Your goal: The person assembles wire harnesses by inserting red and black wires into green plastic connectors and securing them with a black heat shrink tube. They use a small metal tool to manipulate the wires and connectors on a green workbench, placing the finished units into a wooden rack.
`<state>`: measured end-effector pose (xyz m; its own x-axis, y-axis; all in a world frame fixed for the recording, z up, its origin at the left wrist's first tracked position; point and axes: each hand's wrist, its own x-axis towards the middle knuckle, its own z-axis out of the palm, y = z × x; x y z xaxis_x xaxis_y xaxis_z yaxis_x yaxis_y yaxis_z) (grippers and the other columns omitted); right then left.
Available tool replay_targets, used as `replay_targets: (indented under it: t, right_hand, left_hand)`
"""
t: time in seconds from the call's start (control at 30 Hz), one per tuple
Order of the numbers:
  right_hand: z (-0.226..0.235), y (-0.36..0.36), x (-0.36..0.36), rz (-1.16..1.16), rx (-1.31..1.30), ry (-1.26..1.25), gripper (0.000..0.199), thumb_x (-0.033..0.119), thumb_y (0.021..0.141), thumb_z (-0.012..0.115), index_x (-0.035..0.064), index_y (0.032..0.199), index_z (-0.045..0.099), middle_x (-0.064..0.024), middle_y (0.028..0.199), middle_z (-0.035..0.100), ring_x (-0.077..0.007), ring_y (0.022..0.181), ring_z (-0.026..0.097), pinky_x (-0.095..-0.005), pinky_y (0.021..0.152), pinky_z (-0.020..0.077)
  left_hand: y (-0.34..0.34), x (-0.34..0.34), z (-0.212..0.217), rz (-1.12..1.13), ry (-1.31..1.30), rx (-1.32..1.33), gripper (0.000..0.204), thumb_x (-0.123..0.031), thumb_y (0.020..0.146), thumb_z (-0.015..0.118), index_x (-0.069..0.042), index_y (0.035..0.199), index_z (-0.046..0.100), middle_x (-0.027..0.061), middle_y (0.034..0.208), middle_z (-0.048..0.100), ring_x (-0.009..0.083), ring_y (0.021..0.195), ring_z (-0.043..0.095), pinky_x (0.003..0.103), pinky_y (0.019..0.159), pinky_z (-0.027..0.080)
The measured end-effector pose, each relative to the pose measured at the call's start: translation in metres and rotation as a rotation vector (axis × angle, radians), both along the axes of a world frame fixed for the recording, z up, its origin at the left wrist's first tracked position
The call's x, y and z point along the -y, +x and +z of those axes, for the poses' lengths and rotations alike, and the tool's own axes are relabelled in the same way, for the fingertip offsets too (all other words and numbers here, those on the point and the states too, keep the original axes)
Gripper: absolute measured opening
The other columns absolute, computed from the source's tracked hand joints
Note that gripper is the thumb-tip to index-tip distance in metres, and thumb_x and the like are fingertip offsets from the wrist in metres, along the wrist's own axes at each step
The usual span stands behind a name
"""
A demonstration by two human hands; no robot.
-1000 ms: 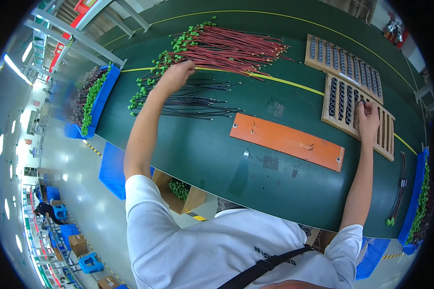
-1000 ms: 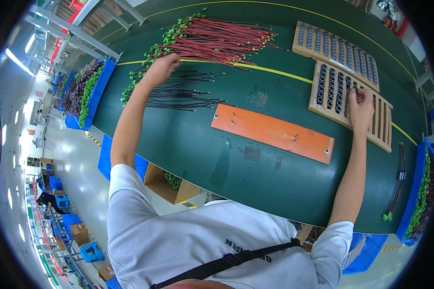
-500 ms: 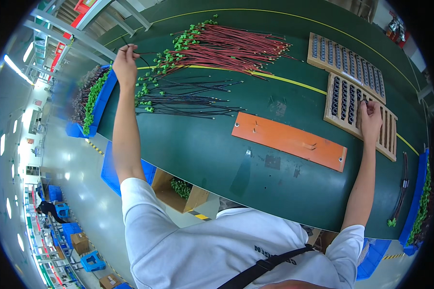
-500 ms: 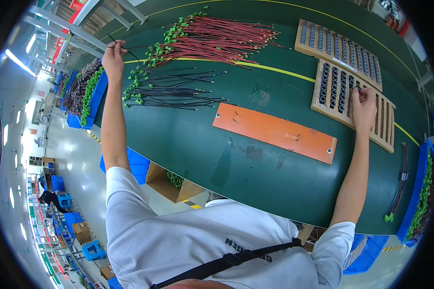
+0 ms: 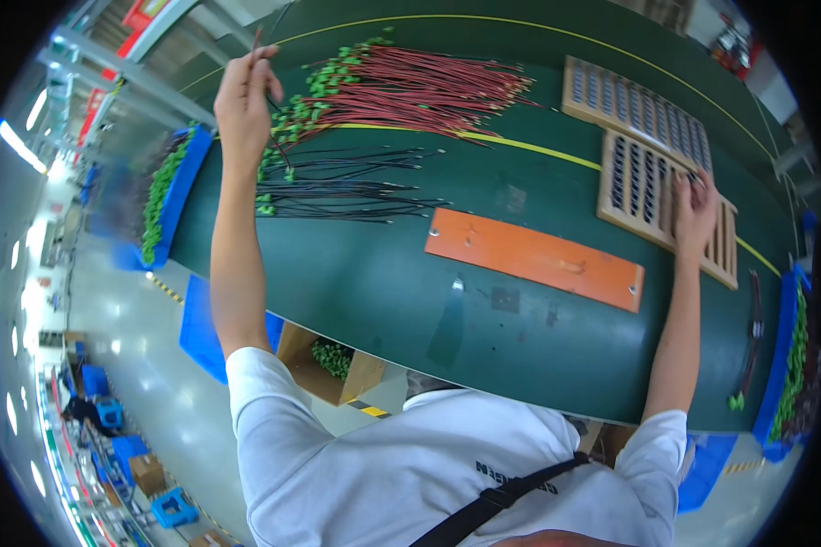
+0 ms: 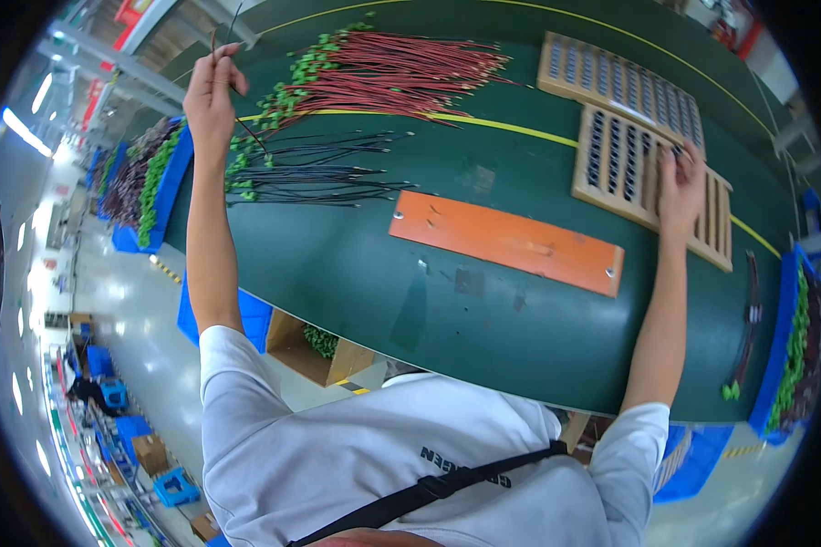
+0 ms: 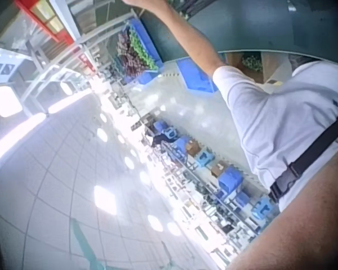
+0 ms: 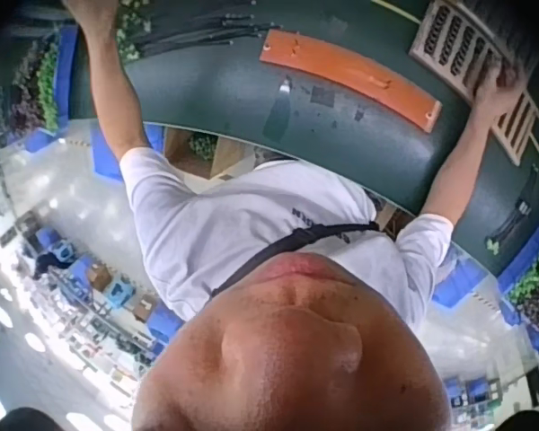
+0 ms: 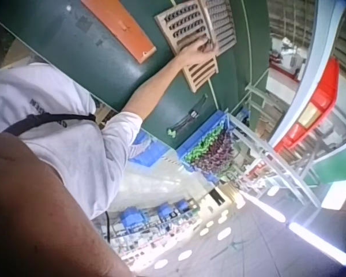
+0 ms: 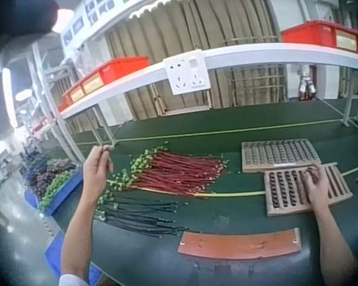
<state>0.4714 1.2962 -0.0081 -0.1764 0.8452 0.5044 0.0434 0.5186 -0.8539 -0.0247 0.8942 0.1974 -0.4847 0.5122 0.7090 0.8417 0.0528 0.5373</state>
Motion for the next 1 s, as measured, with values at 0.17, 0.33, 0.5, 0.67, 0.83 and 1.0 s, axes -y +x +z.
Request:
replay_targets:
  t: [0.17,0.33,0.5,0.67,0.83,1.0]
  right_hand:
    - [0.044,-0.016,0.093,0.157,-0.112,-0.107,0.025,0.017,0.108,0.056,0.0026,0.129,0.057,-0.0134,0.126,0.069,-0.0171,0.112,0.067,-0.0292,0.095,0.0511]
    - [0.074,-0.028,0.189,0.538,-0.452,-0.319,0.019,0.022,0.112,0.045,0.0089,0.124,0.051,-0.0202,0.128,0.068,-0.0287,0.125,0.062,-0.0417,0.112,0.0421]
    - [0.066,-0.028,0.212,0.608,-0.499,-0.366,0.023,0.026,0.113,0.043,0.0096,0.129,0.046,-0.0209,0.134,0.063,-0.0315,0.131,0.058,-0.047,0.115,0.0396]
    - [0.064,-0.033,0.222,0.646,-0.488,-0.39,0.026,0.028,0.113,0.043,0.0087,0.13,0.043,-0.0194,0.134,0.063,-0.0297,0.131,0.058,-0.044,0.112,0.0429]
    - [0.059,-0.036,0.228,0.612,-0.415,-0.37,0.025,0.023,0.111,0.049,0.0067,0.129,0.046,-0.0174,0.131,0.064,-0.0229,0.122,0.061,-0.0353,0.1,0.0495]
    - [0.052,-0.028,0.219,0.474,-0.433,-0.388,0.024,0.012,0.106,0.058,0.0032,0.129,0.055,-0.0132,0.123,0.066,-0.0144,0.105,0.06,-0.0302,0.09,0.05]
  left_hand:
    - [0.144,-0.064,-0.045,-0.405,-0.251,-0.066,0.026,-0.021,0.108,0.055,0.0,0.115,0.068,0.0064,0.086,0.062,0.0192,0.085,0.06,0.032,0.08,0.048]
    - [0.245,-0.076,-0.084,-0.805,-0.634,0.265,0.024,-0.018,0.105,0.058,0.003,0.108,0.069,0.0085,0.084,0.06,0.0191,0.077,0.058,0.033,0.072,0.048]
    - [0.282,-0.088,-0.114,-0.953,-0.703,0.349,0.025,-0.017,0.105,0.06,0.002,0.116,0.071,0.0066,0.079,0.058,0.0163,0.074,0.056,0.032,0.069,0.046]
    - [0.291,-0.089,-0.122,-1.001,-0.778,0.576,0.027,-0.021,0.106,0.06,0.001,0.117,0.071,0.0039,0.082,0.059,0.0127,0.073,0.052,0.031,0.067,0.044]
    - [0.287,-0.091,-0.126,-1.05,-0.732,0.639,0.028,-0.023,0.107,0.059,0.001,0.114,0.072,0.0018,0.083,0.062,0.0087,0.073,0.052,0.027,0.065,0.044]
    - [0.276,-0.091,-0.116,-0.96,-0.711,0.79,0.027,-0.022,0.106,0.061,0.001,0.112,0.073,0.0013,0.084,0.064,0.0071,0.07,0.053,0.025,0.062,0.044]
